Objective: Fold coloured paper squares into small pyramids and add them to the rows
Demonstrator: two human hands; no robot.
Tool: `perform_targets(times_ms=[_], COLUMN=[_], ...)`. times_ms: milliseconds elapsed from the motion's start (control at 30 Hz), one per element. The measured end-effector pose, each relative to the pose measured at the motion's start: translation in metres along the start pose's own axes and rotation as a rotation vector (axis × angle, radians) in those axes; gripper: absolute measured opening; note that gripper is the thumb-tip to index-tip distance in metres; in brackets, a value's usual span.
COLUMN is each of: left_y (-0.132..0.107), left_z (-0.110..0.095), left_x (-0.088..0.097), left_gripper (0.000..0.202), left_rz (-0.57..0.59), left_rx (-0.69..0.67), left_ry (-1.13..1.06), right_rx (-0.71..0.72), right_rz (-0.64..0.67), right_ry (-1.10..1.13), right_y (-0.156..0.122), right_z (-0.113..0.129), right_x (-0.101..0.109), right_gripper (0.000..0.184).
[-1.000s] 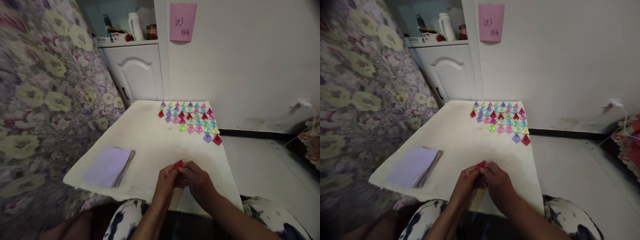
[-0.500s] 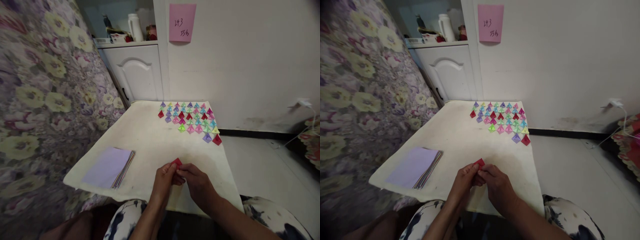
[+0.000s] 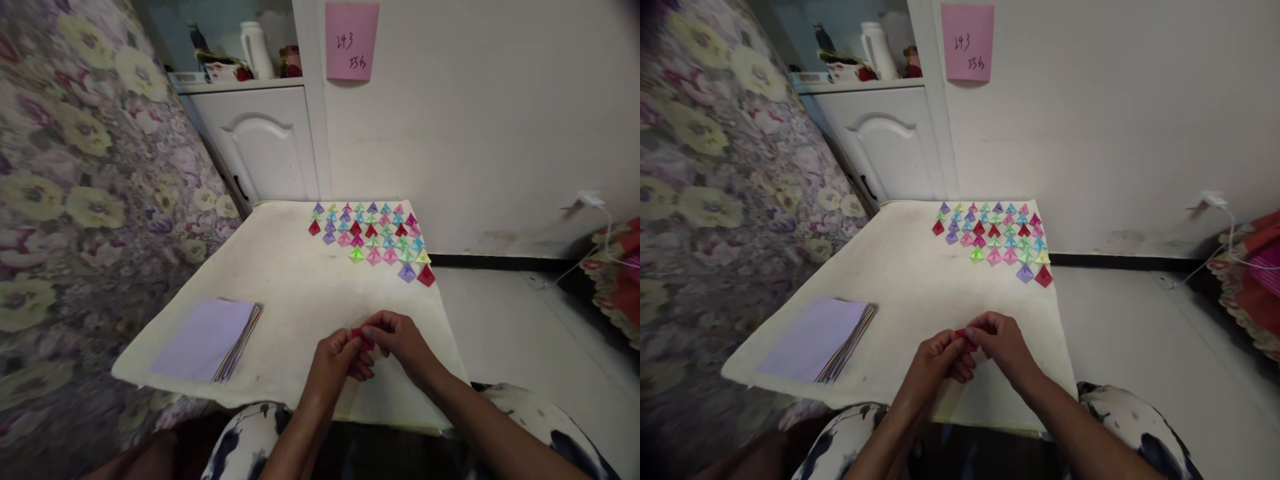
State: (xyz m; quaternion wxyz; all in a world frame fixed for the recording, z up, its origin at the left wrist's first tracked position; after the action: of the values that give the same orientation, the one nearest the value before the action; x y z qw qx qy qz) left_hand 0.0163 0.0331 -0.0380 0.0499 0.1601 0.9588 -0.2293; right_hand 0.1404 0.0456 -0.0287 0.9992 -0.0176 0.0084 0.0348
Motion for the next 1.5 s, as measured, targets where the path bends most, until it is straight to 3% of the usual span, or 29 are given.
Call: perform_targets(times_ms=[267, 600, 833, 1067, 1500], left_y=[-0.001, -0.002, -0.003, -0.003, -0.001], left_z=[-0.003, -0.003, -0.003, -0.004, -0.001], left_x=[0.003, -0.002, -0.002, 0.001, 0.000], left_gripper=[0.020, 0.016, 0.016, 0.015, 0.015], left_rz=[-0.038, 0.036, 0.066, 0.002, 0.060], left_rx=[-0.058, -0.085, -0.092, -0.070, -0.046], left_ry=[0.028, -0.171, -0.226, -0.196, -0.233], right_rx=[-0.057, -0.294, -0.305, -0.320, -0.405], right_rz=[0.018, 0.099, 0.136, 0.153, 0.189], right_ry=[0.157, 0.518, 0.527, 0.498, 0.681], right_y=[-0.003, -0.009, -0.013, -0.013, -0.015], right_z=[-0.006, -0.015, -0.016, -0.017, -0.023], right_x=[-0.004, -0.015, -0.016, -0.016, -0.023], right_gripper=[0.018, 0.025, 0.026, 0.024, 0.022])
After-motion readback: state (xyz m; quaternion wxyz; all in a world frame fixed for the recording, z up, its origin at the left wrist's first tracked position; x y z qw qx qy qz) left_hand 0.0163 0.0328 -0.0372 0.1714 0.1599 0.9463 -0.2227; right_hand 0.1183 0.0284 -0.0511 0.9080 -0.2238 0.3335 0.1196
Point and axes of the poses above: each hand's wrist, its own y-axis towards the middle knuckle, its own x-axis out of the back of the hand, z = x × y, the point moved 6 cm from there along y, towards the middle knuckle, and after that the axes turned 7 degrees about x, right-handed, at the moved point
